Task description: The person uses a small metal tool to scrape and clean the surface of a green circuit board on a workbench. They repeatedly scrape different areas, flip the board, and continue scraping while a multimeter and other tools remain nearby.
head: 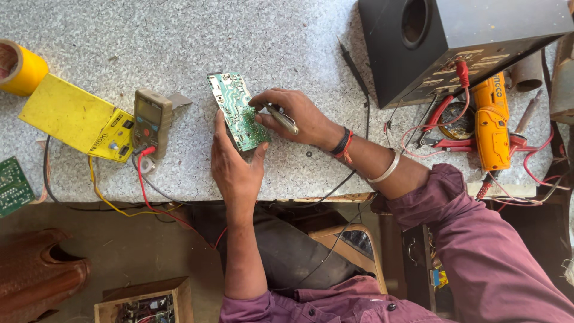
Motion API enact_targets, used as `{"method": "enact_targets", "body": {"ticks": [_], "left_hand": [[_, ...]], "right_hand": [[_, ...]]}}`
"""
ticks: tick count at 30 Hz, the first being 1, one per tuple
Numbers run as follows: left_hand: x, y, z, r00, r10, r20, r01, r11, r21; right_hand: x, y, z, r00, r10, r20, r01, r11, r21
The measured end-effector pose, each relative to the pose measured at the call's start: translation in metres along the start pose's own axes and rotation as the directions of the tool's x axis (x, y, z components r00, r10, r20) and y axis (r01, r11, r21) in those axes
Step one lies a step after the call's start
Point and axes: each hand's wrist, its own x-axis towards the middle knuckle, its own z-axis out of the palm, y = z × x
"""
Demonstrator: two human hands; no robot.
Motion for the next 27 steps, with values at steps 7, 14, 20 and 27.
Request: {"method": "enact_targets", "body": {"ticks": [7,14,20,27], "left_hand": [[0.001,0.002,-0.002,0.999,0.048,0.009,-0.047,0.998,-0.028],[0.000,-0.003,0.000,0.998,0.034,0.052,-0.030,0.997,-0.068],[0.000,-0.006,0.001,0.996,0.035,0.085,-0.029,0.997,-0.072],[0.003,-0.006,0.001,0.995,0.054,0.086,-0.051,0.998,-0.047]], "right_hand": [[0.001,0.011,0.004,0.987,0.092,-0.131,-0.092,0.996,0.007],[0.000,0.021,-0.004,0.918,0.286,-0.275,-0.161,0.902,0.402],[0.008,0.030,-0.017,0.900,0.436,0.006,-0.300,0.608,0.735],[0.008,0.033,-0.019,0.907,0.420,0.004,-0.298,0.637,0.710]]}}
